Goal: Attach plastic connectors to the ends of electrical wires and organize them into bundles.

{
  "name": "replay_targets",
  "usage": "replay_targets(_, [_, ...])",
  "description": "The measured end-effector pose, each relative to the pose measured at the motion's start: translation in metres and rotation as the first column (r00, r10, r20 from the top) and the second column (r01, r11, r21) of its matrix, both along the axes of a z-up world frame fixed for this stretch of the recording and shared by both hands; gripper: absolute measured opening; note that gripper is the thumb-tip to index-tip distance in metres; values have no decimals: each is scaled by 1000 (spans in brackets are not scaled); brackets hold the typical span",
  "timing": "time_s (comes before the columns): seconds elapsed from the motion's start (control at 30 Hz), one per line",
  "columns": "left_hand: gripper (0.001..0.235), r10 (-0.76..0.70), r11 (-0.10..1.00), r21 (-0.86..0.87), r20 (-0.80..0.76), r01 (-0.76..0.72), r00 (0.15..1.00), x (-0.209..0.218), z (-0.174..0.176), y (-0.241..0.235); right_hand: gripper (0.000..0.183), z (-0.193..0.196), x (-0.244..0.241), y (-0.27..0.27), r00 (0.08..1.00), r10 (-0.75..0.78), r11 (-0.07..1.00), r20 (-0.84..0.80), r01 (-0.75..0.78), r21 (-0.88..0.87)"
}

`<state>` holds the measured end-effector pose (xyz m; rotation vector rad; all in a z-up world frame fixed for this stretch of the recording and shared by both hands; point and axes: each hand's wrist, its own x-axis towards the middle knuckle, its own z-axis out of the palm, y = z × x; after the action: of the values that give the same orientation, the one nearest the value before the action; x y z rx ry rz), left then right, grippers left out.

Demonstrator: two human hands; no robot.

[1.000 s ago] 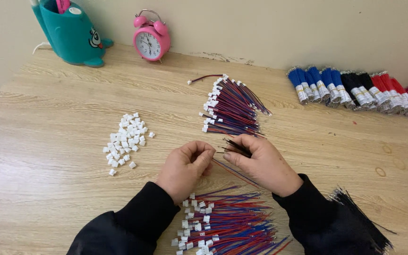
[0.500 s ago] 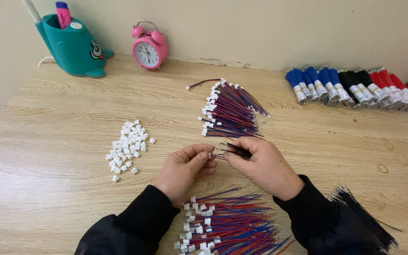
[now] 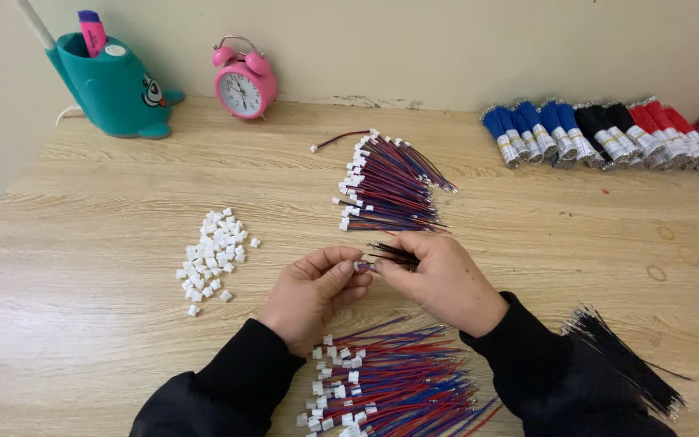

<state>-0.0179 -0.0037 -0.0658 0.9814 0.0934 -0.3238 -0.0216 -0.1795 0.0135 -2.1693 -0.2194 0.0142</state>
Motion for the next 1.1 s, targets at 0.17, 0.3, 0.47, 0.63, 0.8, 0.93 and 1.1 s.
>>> replay_targets(0.17, [21, 2, 1000, -17, 1, -2, 1000, 1, -3, 0, 12, -2, 1, -1, 1000, -3, 1000, 5, 3, 9])
replay_targets(0.3, [21, 6, 1000, -16, -1, -6, 1000, 1, -6, 0, 13, 0, 0, 1, 1000, 13, 999, 26, -13, -33])
replay_targets(0.47, [21, 8, 1000, 18, 22, -9, 1000, 2, -1, -2, 14, 3, -2, 4, 1000, -16, 999, 25, 18, -51])
replay_targets(0.63, [21, 26, 997, 67, 56, -30, 998, 5, -3, -3, 15, -2, -4, 6, 999, -30, 995, 44, 34, -89])
replay_targets(0.8, [20, 16, 993, 114, 112, -29, 994, 8, -11, -5, 17, -10, 0, 2, 997, 18, 995, 80, -10, -104])
replay_targets(0.93, [20, -1, 983, 184, 134, -24, 991, 8, -1, -5, 18, -3, -2, 5, 995, 34, 993, 92, -23, -116])
replay_targets(1.1, [21, -117, 774, 616, 366, -146, 923, 25, -1, -1, 17, -7, 9, -6, 947, 144, 974, 289, -83, -212])
